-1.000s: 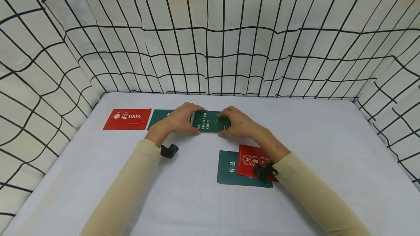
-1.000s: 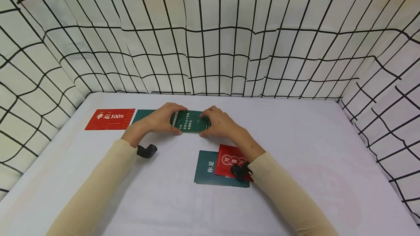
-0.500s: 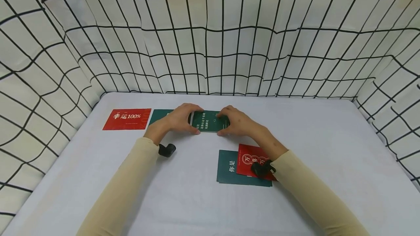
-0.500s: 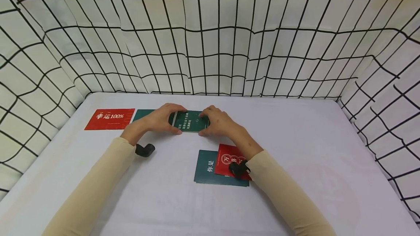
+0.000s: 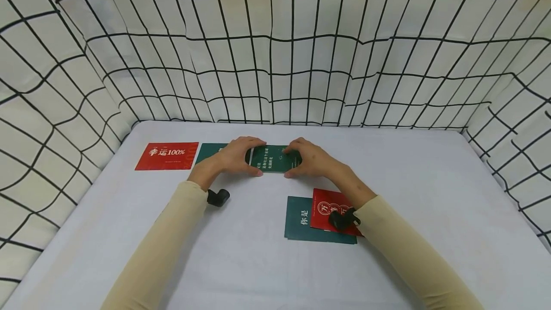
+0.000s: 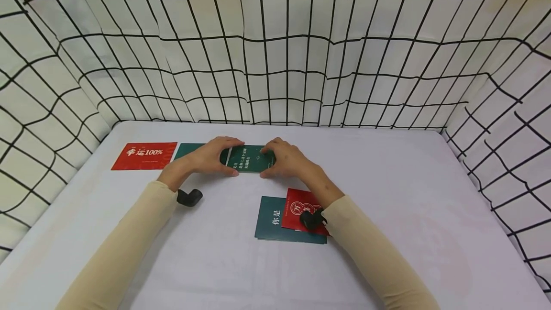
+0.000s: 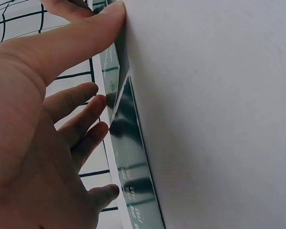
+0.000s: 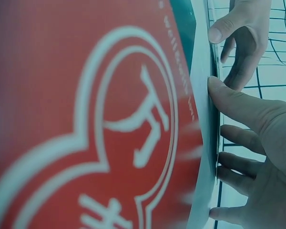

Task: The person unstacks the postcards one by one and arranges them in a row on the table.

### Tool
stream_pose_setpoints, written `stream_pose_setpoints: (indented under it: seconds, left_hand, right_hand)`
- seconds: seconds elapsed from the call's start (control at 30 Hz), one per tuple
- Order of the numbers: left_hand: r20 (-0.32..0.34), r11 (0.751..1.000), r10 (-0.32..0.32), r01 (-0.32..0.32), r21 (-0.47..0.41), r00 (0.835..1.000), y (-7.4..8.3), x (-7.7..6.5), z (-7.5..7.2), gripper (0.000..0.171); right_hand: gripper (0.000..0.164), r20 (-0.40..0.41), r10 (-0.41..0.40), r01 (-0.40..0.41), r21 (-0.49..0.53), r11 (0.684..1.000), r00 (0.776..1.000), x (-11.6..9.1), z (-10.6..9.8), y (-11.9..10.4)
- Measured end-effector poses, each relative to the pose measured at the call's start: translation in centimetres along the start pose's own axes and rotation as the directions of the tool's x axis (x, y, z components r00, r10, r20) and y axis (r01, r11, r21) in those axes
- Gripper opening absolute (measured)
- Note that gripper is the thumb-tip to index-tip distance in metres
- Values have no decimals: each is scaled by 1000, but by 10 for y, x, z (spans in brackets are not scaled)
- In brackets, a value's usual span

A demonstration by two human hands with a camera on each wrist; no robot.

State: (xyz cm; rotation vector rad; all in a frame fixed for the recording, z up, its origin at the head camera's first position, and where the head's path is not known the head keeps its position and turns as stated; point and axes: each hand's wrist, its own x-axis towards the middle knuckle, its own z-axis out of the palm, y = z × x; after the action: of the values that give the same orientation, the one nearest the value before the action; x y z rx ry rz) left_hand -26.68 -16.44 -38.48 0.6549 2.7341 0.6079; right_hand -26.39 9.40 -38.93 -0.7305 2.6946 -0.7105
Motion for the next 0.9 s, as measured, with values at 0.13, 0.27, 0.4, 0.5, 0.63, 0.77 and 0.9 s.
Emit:
stream_pose_setpoints:
  seconds: [0.13, 0.27, 0.4, 0.5, 0.63, 0.77, 0.9]
  left_hand:
    - [7, 1000, 1, -1, 21, 1000, 2, 1, -1, 86]
    - [14, 1000, -7, 7, 27, 1000, 5, 1, -2, 88]
    - [17, 1000, -24, 24, 19, 1000, 6, 1, -2, 89]
    - [12, 999, -24, 24, 21, 1000, 5, 0, -2, 88]
    - [9, 1000, -12, 12, 16, 1000, 6, 1, -1, 87]
    - [5, 1000, -6, 6, 22, 1000, 5, 1, 0, 86]
    - [-2, 1000, -9, 9, 30, 1000, 5, -1, 0, 85]
  right_hand:
    - [68, 0, 1, -1, 3, 1000, 1000, -1, 0, -1]
    - [67, -1, -4, 4, -5, 1000, 1000, -1, -1, -1]
    - [67, 5, -13, 13, 3, 1000, 1000, -2, -2, -1]
    - [67, 9, -16, 16, 7, 1000, 1000, -1, -2, -1]
    - [67, 10, -11, 11, 6, 1000, 1000, -2, -2, -1]
    - [68, 15, -8, 8, 15, 1000, 1000, -4, -3, -1]
    - [70, 16, -5, 4, 23, 1000, 1000, -5, -3, -1]
